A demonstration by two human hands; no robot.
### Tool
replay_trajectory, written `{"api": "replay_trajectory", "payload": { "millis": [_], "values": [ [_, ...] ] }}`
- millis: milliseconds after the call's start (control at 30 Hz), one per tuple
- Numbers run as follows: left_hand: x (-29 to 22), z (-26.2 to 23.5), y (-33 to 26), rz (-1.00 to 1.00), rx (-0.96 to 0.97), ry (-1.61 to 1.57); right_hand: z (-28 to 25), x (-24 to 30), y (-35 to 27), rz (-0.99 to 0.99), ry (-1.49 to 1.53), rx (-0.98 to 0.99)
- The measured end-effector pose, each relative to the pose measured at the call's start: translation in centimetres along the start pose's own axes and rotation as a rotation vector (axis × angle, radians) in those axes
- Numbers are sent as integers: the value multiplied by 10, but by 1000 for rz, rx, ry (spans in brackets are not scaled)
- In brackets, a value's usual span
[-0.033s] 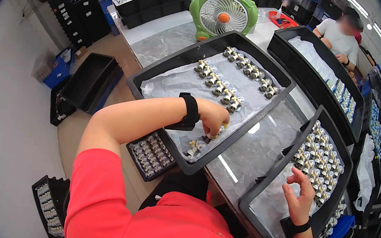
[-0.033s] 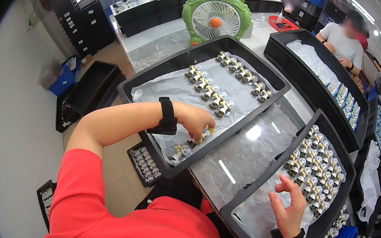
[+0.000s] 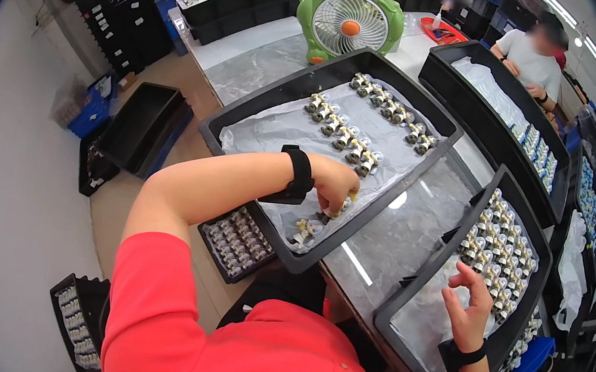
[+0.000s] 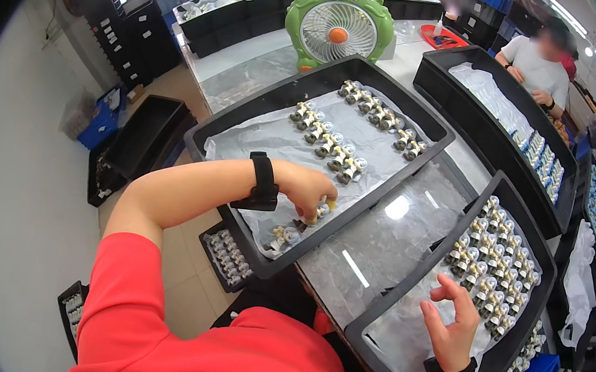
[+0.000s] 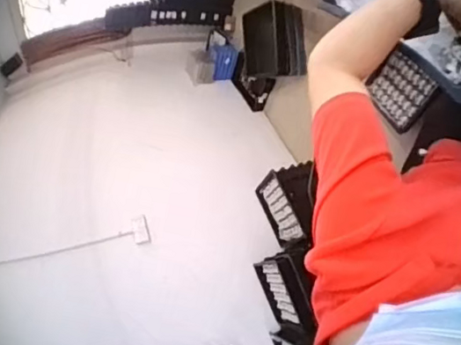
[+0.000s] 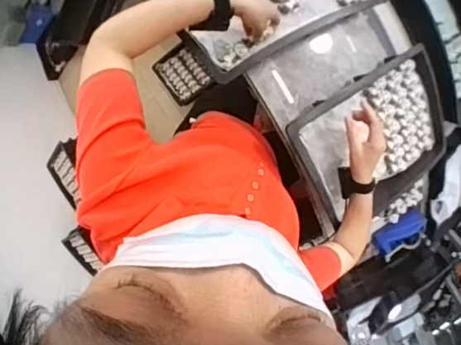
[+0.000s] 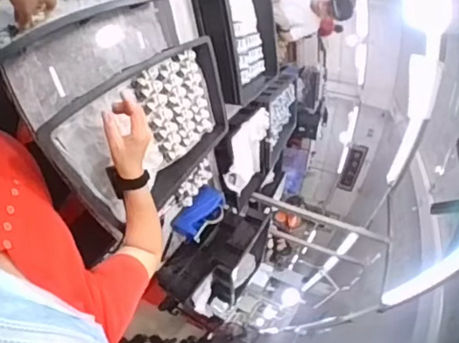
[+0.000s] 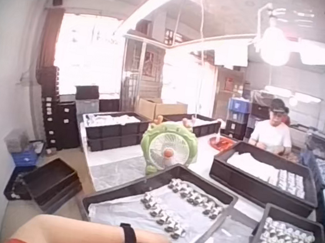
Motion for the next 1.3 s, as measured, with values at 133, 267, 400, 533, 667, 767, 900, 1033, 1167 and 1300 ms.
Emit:
{"api": "replay_trajectory", "payload": {
  "millis": [133, 267, 400, 533, 667, 767, 900, 1033, 1167, 1300],
  "values": [
    [-1, 0, 1, -17, 6, -63, 0, 0, 0, -6, 2, -4],
    [-5, 0, 0, -27, 18, -68, -1, 3, 1, -20, -7, -5],
    [-5, -1, 0, -18, 10, -31, -1, 6, 2, -27, -18, 1],
    [-6, 0, -2, -3, -17, 32, -1, 7, 2, -41, -24, 9],
    [-7, 1, 4, 35, -43, 228, 1, 4, 2, -33, -41, 17],
    [-3, 3, 8, 3, -38, 141, 1, -5, -3, 20, 3, 16],
    [-3, 3, 4, 3, -68, 143, 5, -6, -6, 35, 11, 65],
    [-4, -1, 1, -2, -62, 129, 4, 1, -1, -4, -29, 43],
    [-2, -3, 0, -28, -65, 89, 3, 3, 0, -28, -50, 29],
    [-2, -2, 1, -49, -66, 70, 3, 5, 0, -38, -49, 27]
  ]
}}
Point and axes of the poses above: each hand's wrist, its own y-axis towards the middle knuckle, its own z-axis out of the palm, x = y × z, the point moved 5 cm from there along y, towards the middle knuckle, and after that the axes turned 2 degrees about -x, right-handed, at the moved point
